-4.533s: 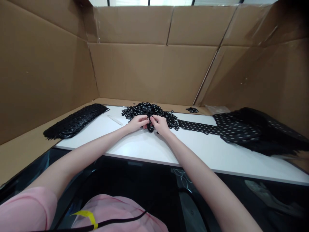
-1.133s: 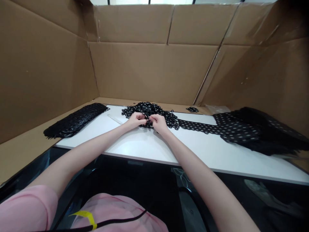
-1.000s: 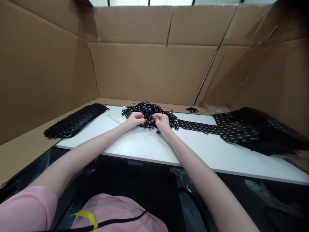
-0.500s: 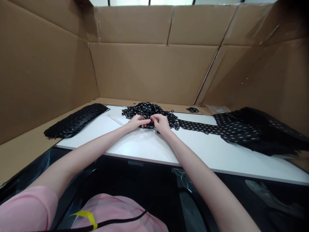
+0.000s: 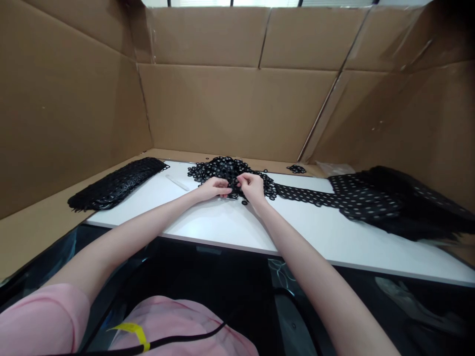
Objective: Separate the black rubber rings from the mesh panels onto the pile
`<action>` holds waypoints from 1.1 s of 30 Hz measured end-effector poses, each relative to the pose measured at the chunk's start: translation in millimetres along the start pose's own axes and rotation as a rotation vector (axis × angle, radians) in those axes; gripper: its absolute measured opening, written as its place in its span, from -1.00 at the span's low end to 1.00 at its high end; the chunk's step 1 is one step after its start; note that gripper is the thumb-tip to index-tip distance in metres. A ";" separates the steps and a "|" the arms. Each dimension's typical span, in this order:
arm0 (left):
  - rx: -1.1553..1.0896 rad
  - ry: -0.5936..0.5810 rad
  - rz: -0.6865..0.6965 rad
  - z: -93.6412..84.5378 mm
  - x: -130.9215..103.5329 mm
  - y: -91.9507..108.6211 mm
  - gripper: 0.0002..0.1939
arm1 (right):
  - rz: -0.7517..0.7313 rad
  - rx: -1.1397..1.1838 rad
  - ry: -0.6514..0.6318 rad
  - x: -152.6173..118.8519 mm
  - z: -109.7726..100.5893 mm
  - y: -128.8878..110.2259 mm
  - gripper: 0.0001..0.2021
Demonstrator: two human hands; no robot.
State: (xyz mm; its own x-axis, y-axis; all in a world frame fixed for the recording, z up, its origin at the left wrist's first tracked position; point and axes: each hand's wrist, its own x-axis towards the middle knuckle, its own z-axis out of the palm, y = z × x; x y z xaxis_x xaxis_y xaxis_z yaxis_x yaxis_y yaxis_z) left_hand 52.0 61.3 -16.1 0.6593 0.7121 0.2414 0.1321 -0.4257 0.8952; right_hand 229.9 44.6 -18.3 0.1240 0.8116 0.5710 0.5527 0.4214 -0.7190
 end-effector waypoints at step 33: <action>-0.135 0.093 0.026 -6.3 -0.1 -6.3 -0.65 | -0.340 -0.137 -0.179 -7.1 -11.2 -2.3 -0.89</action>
State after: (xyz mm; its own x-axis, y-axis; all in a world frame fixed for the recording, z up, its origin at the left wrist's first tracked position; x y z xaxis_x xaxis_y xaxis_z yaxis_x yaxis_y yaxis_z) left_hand 46.4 67.4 -19.4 0.5893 0.7528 0.2933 0.0105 -0.3701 0.9289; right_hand 237.0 33.4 -16.3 -0.2231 0.6979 0.6805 0.6438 0.6297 -0.4347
